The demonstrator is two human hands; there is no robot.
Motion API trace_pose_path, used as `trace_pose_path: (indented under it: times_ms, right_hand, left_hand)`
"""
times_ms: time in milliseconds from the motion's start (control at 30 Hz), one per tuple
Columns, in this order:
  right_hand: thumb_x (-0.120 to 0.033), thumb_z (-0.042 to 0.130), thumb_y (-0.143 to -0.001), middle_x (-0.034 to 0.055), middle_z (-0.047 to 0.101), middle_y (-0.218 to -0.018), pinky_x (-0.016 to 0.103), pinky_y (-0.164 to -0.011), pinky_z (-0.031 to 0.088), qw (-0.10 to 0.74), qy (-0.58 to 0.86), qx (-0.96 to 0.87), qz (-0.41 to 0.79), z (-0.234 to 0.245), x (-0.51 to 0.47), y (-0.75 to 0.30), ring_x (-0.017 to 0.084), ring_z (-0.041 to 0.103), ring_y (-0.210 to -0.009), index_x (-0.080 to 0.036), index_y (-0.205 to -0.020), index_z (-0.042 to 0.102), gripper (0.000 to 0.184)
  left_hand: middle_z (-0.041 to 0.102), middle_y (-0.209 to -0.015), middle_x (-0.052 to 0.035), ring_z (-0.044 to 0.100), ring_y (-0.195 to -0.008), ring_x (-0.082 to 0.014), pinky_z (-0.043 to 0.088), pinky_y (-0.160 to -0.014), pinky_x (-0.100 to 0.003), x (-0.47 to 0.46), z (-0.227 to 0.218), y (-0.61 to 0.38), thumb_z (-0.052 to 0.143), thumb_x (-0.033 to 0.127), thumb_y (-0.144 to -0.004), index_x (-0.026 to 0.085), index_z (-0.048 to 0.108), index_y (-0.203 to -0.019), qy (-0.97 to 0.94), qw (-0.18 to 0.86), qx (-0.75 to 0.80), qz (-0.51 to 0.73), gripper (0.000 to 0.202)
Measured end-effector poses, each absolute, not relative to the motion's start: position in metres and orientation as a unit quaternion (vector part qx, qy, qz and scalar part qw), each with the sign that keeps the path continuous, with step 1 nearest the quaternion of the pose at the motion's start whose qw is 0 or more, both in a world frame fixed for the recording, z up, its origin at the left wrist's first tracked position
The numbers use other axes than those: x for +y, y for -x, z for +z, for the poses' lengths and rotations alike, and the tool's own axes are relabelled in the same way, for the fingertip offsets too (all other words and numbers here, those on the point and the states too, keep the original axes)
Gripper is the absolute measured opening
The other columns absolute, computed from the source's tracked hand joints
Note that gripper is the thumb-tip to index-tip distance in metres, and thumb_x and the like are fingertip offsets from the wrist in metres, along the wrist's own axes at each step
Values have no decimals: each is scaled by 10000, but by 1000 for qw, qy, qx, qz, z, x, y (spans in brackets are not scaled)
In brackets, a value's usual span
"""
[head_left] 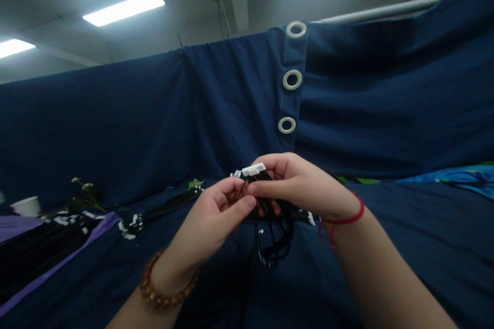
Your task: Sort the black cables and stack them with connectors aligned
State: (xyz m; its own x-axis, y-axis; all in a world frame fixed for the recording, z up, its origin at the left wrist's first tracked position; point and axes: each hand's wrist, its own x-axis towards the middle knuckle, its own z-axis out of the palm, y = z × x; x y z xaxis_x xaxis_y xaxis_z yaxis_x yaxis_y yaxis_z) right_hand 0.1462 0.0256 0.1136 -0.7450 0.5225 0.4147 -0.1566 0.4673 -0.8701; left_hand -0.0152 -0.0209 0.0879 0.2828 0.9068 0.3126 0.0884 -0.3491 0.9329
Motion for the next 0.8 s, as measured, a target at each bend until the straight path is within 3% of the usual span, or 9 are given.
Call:
trace_pose_path:
  times_ms: [267, 367, 467, 567, 800]
  right_hand:
    - [-233, 610, -750, -16, 571, -579, 126, -390, 352, 315, 148, -796, 495, 114, 25, -154, 50, 492, -451, -115, -759, 554, 131]
    - [-224, 613, -748, -19, 571, -587, 131, -406, 367, 320, 141, -791, 503, 115, 22, -152, 51, 499, -464, -117, -755, 558, 120]
    - [-241, 613, -755, -15, 578, -615, 145, -441, 391, 407, 146, -752, 497, 115, 22, -146, 49, 498, -476, -118, -770, 578, 129]
    - [-281, 602, -770, -11, 581, -628, 164, -461, 399, 527, 147, -677, 492, 114, 26, -141, 55, 498, -481, -130, -764, 587, 152]
    - [-296, 604, -783, 20, 617, -670, 210, -598, 477, 680, 146, -601, 394, 116, 30, -143, 109, 589, -627, -144, -753, 608, 154]
  left_hand:
    - [421, -616, 43, 334, -512, -13, 294, -499, -138, -26, 91, 25, 583, 299, -770, 120, 497, -739, -713, 357, 398, 455, 201]
    - [460, -673, 26, 409, -586, -32, 355, -563, -146, -26, 90, 24, 544, 321, -801, 130, 493, -772, -721, 351, 390, 452, 200]
    - [546, -872, -13, 517, -803, -72, 421, -744, -174, -25, 88, 19, 520, 316, -821, 153, 499, -917, -718, 349, 379, 467, 191]
    - [543, -1075, -39, 529, -966, -100, 410, -885, -213, -23, 84, 12, 553, 298, -802, 179, 461, -1066, -723, 369, 381, 443, 303]
    - [532, -1151, -89, 524, -1036, -143, 409, -921, -280, -16, 72, 3, 517, 317, -822, 157, 451, -1144, -725, 444, 347, 396, 366]
